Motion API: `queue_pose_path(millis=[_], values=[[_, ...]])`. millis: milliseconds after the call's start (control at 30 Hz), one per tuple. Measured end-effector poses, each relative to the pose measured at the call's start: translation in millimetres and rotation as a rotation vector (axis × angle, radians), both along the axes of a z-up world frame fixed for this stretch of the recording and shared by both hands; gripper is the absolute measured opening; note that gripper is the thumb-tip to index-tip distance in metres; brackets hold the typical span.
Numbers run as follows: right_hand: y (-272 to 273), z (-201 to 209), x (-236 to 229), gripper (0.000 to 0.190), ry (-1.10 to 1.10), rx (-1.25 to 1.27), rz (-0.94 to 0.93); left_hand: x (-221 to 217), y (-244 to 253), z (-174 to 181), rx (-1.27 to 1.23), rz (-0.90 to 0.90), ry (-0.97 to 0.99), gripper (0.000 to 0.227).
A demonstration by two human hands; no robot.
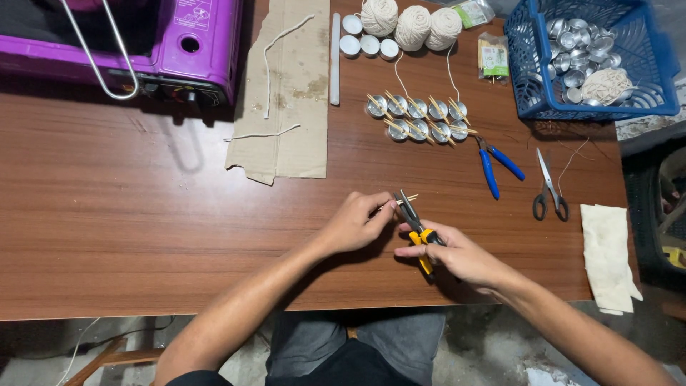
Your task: The person secures metal tabs onto wicks using pliers and then trims the wicks with scissors at a wooden table.
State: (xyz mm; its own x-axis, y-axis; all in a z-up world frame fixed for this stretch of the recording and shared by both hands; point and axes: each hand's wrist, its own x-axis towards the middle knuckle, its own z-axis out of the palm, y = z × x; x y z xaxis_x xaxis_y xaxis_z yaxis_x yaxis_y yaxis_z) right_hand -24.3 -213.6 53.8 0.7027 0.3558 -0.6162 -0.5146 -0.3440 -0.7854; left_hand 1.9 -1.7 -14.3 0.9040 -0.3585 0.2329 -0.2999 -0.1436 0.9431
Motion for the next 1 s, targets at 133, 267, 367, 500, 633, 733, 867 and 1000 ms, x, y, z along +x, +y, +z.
queue_pose_path(millis=[133,267,367,500,633,733,867,1000], values=[[-3.1,-2.3,0.1,0.068,-0.012,0.009,-0.004,0.1,-1.0,2.9,-0.008,0.007,0.013,0.027],[-1.9,-0.8,-0.7,0.068,-0.009,-0.017,0.017,0.0,-0.1,10.2,0.0,0.016,0.018,0.027],[-2.5,-2.7,-0.9,0.068,-0.024,-0.014,0.014,0.1,-1.4,6.5,0.007,0.018,0.02,0.027],[-5.5,-9.2,0.4,0.066,-0.034,-0.017,0.013,-0.3,-2.1,4.0,0.012,0.026,0.033,0.028],[-2.9,-7.3,-0.6,0.065,-0.024,-0.048,0.026,-1.5,-3.7,5.6,0.015,0.028,0.052,0.027],[-0.9,-4.2,-2.0,0.063,-0.025,-0.043,0.011,-3.0,-3.8,12.9,0.015,0.035,0.056,0.027],[-9.3,-21.0,-2.4,0.054,-0.043,-0.071,-0.005,-2.2,-4.0,9.9,0.012,0.032,0.054,0.027],[8.7,3.3,-6.6,0.042,-0.11,-0.191,-0.044,-2.3,-6.4,7.5,-0.003,0.029,0.04,0.026]])
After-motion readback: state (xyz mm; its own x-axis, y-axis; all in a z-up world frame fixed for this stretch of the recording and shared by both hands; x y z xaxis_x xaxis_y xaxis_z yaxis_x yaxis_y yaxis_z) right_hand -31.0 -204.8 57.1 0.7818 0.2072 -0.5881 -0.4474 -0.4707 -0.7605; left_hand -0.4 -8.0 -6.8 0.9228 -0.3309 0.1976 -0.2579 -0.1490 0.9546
